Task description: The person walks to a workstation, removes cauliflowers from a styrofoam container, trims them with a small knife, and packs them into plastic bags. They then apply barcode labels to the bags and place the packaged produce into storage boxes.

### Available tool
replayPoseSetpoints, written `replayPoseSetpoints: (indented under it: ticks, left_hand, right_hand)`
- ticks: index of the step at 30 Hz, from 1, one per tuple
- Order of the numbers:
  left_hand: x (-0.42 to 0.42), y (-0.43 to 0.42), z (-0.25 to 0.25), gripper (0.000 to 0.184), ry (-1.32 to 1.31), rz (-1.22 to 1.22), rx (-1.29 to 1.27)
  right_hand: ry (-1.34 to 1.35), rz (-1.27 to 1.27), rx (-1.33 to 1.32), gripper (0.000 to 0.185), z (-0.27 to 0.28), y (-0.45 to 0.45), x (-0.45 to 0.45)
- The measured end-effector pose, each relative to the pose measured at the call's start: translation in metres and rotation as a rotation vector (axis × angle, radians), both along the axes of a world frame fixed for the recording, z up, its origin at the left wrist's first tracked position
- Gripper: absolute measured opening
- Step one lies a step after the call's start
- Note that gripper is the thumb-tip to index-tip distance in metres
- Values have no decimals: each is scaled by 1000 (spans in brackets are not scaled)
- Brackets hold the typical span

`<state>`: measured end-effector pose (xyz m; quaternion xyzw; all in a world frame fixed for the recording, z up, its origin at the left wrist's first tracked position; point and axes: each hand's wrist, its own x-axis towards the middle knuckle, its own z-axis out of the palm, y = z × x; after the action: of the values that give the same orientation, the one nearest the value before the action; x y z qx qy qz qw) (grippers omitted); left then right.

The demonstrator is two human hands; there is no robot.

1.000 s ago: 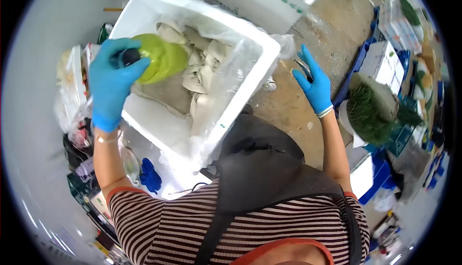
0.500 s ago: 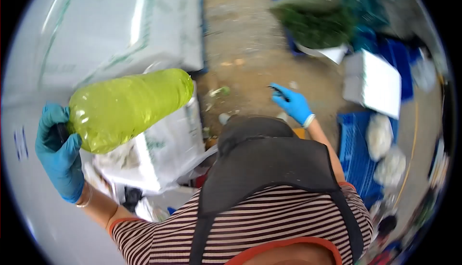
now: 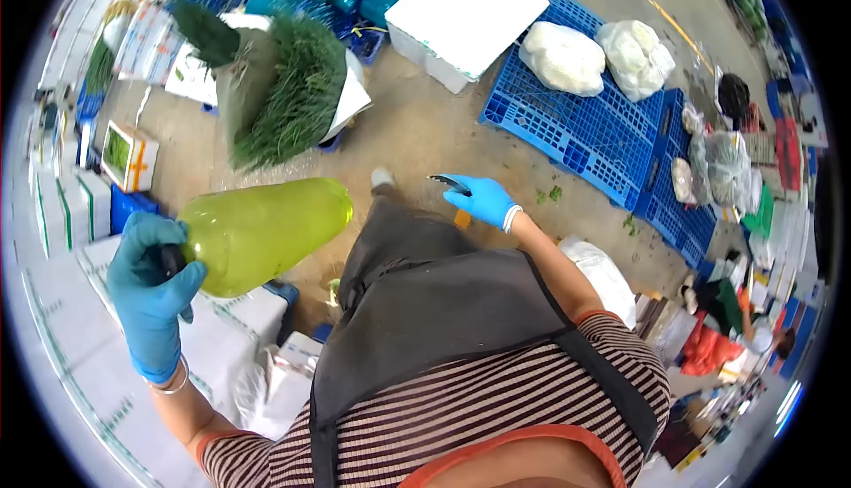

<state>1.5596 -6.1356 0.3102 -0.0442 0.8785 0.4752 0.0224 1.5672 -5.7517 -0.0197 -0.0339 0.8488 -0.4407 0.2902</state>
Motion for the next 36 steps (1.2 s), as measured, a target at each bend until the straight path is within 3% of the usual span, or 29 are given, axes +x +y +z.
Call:
replayPoseSetpoints:
  ticks: [5, 7, 9, 11, 13, 15, 17, 18, 19, 21, 24, 25, 27, 28, 31, 36]
  left_hand:
    - [-144, 49, -22, 30, -87, -288, -34]
    - [-202, 69, -23, 30, -289, -272, -8]
    - [-266, 77, -52, 28, -110, -493, -35]
    - [-324, 103, -72, 25, -14, -554, -84]
    - [-377, 133, -88, 26, 173, -676, -214]
    - [-427, 160, -112, 23, 76, -614, -101]
    - [-479, 180, -139, 22, 90, -601, -67]
    - [-502, 190, -155, 23, -31, -513, 66]
    - [-524, 204, -160, 24, 14, -495, 7]
    - [-570, 232, -167, 25, -39, -444, 51]
    - [-648, 273, -181, 24, -105, -407, 124]
    - [-676, 284, -185, 23, -150, -407, 133]
    - [-732, 310, -202, 22, -128, -397, 126]
    - [-764, 320, -218, 21, -123, -400, 154]
    - [-861, 356, -263, 22, -133, -410, 147]
    - [-1002, 417, -361, 21, -108, -393, 235]
  right_hand:
    - [-102, -270, 144, 48, -32, 28, -41]
    - [-212, -373, 207, 49, -49, 44, -50]
    - [-52, -486, 217, 46, -89, 63, -40]
    - [-404, -813, 63, 45, -50, 69, -55]
    - [-350, -1044, -61, 46, -80, 80, -36]
    - [-501, -1033, -1, 49, -95, 94, -27]
    - [-384, -1144, -59, 46, -136, 97, -20]
    - [-343, -1184, -75, 44, -144, 99, -6]
    - [-523, -1136, 13, 43, -139, 104, -17]
    - [-532, -1048, -29, 44, -216, 111, 6]
    - [-709, -994, 92, 46, -156, 128, -64]
    - [-730, -1144, -18, 47, -151, 131, -74]
    - [-756, -1438, -255, 49, -151, 135, -97]
    - [-581, -1553, -340, 52, -157, 131, -104]
    - [-671, -1640, -402, 49, -150, 130, -131]
    - [-792, -1903, -470, 55, -158, 35, -128]
